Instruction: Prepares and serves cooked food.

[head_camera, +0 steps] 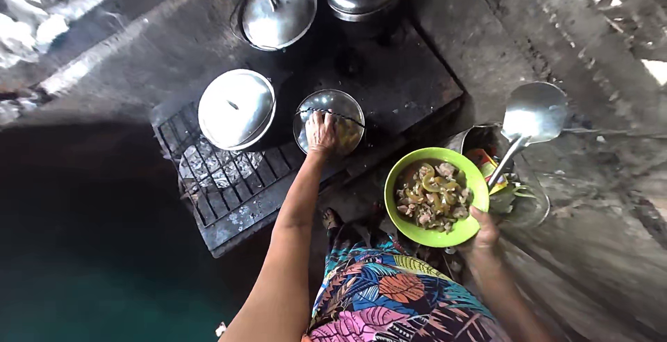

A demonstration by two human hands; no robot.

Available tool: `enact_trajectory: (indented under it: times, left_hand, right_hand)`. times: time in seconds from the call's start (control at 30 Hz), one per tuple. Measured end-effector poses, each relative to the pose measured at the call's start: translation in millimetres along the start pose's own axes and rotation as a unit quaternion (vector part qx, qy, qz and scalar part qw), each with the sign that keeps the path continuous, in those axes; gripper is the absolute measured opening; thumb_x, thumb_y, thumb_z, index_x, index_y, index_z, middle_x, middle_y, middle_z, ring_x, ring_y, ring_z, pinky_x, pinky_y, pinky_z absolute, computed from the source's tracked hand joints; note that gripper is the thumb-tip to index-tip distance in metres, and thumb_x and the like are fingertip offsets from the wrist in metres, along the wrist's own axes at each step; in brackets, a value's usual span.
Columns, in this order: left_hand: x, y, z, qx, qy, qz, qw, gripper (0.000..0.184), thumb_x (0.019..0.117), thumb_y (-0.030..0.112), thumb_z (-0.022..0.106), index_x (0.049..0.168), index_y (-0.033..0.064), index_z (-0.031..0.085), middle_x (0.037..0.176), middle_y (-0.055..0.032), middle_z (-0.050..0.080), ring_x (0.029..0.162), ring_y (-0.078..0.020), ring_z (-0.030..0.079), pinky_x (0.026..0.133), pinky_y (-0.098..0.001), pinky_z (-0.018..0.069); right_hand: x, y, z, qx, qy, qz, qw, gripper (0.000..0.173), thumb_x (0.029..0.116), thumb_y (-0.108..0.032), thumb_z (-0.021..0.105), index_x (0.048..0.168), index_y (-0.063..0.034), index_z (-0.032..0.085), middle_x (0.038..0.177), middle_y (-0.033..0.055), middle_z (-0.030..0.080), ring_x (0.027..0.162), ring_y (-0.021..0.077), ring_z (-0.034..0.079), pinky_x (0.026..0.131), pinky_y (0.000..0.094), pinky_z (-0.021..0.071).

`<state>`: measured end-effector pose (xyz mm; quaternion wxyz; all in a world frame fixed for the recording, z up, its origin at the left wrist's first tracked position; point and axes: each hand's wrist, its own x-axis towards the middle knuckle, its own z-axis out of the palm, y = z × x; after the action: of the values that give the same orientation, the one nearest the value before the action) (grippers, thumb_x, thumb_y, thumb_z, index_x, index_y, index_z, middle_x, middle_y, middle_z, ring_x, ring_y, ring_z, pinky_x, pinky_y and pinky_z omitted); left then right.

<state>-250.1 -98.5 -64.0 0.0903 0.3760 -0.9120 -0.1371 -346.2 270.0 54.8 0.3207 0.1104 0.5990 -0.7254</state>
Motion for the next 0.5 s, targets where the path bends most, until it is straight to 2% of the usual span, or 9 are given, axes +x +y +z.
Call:
enact_trajectory:
  times: [0.13, 0.23, 0.37, 0.43, 0.5]
  left_hand:
    - [8, 1, -6, -0.010, -0.009, -0.005, 1.000, 0.045, 0.0995, 0.022, 0.052, 0.135, -0.0038, 0.060, 0.134, -0.0368, 0.055, 0.126, -0.0543, 0.053, 0.104, -0.0634, 0.0419]
    - [9, -6, -5, -0.007, -0.003, 0.018, 1.000, 0.042, 0.0982, 0.021, 0.053, 0.130, -0.0041, 0.062, 0.131, -0.0365, 0.056, 0.123, -0.0541, 0.054, 0.102, -0.0625, 0.0425]
    - [11, -10, 2, -0.022, 0.027, 0.032, 0.999, 0.039, 0.0975, 0.020, 0.054, 0.126, -0.0040, 0.065, 0.129, -0.0367, 0.057, 0.120, -0.0540, 0.056, 0.101, -0.0618, 0.0446]
    - [8, -11, 6, -0.027, 0.055, 0.043, 0.997, 0.036, 0.0965, 0.018, 0.055, 0.123, -0.0040, 0.067, 0.124, -0.0369, 0.059, 0.115, -0.0544, 0.059, 0.096, -0.0619, 0.0472]
    - [5, -11, 5, -0.035, 0.039, 0.046, 0.998, 0.037, 0.0969, 0.019, 0.054, 0.123, -0.0041, 0.066, 0.125, -0.0371, 0.058, 0.116, -0.0546, 0.058, 0.097, -0.0618, 0.0464]
  right_hand:
    - [0, 7, 0, -0.005, -0.014, 0.007, 1.000, 0.047, 0.0786, -0.022, 0.059, 0.122, -0.0072, 0.049, 0.094, -0.0015, 0.071, 0.085, 0.0077, 0.071, 0.075, 0.0305, 0.0628]
    - [3, 13, -4, -0.011, -0.022, 0.008, 1.000, 0.052, 0.0758, -0.024, 0.065, 0.123, -0.0058, 0.049, 0.096, 0.0001, 0.070, 0.087, 0.0092, 0.071, 0.077, 0.0321, 0.0628]
    - [1, 14, 2, -0.016, -0.010, 0.013, 1.000, 0.050, 0.0768, -0.022, 0.061, 0.123, -0.0060, 0.048, 0.095, -0.0004, 0.070, 0.085, 0.0081, 0.071, 0.075, 0.0309, 0.0629]
    - [3, 13, 6, -0.015, -0.006, 0.018, 1.000, 0.049, 0.0767, -0.022, 0.060, 0.122, -0.0065, 0.048, 0.093, -0.0004, 0.070, 0.084, 0.0083, 0.071, 0.073, 0.0311, 0.0630]
    - [5, 13, 11, -0.011, -0.010, 0.018, 1.000, 0.047, 0.0770, -0.022, 0.060, 0.120, -0.0069, 0.049, 0.092, -0.0003, 0.071, 0.083, 0.0084, 0.072, 0.073, 0.0311, 0.0630]
